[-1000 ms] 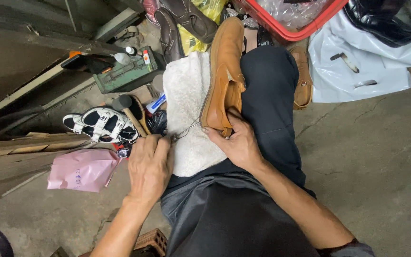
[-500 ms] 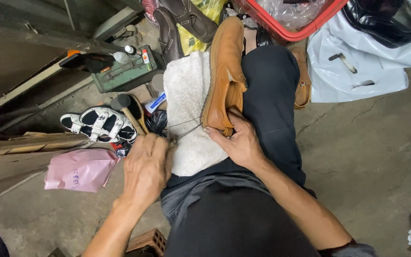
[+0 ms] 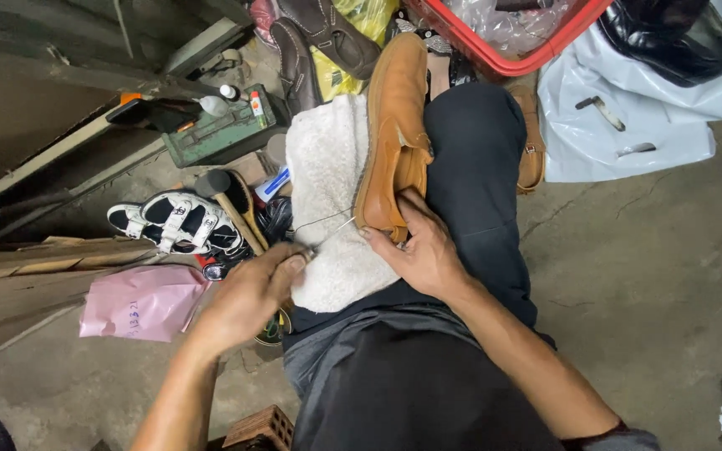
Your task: Hand-sewing the sole of a leather shoe using a needle and thread.
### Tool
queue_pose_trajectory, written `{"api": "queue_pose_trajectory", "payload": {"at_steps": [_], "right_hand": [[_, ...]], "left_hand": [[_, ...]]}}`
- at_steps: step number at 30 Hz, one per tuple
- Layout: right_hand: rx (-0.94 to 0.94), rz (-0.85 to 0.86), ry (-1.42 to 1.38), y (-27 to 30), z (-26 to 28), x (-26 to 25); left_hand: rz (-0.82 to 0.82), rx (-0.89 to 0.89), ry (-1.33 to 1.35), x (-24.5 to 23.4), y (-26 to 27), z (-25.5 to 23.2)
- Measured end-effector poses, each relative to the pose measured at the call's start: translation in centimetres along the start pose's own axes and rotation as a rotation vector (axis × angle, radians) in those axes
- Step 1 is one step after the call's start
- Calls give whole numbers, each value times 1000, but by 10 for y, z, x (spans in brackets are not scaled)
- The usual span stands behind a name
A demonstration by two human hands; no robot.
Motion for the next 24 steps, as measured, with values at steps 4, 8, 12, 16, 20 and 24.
{"api": "queue_pose_trajectory", "payload": {"at_steps": [4, 8, 12, 16, 20, 24], "right_hand": [[-32, 42, 61, -1, 16, -2], [-82, 10, 76, 0, 11, -2], [-102, 16, 102, 2, 7, -1], [-110, 27, 67, 1, 14, 1], [-108, 30, 97, 0, 11, 2], [-129, 20, 114, 0, 20, -2]], "left_hand": [[-240, 157, -342, 11, -15, -42], [-575, 340, -604, 31, -23, -43], [-509, 274, -567, 31, -27, -36], [-408, 200, -546, 21, -34, -29], [-383, 174, -545, 17, -36, -29], [-416, 125, -504, 4, -34, -24]]}}
Point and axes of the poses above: each hand's wrist, its own y-axis away from the middle knuckle, its own x-axis out of the palm, z = x × y, the point moved 10 cm from there along -y, towards the middle knuckle, and after that the axes turned 4 degrees about -z, right-handed, at the moved point
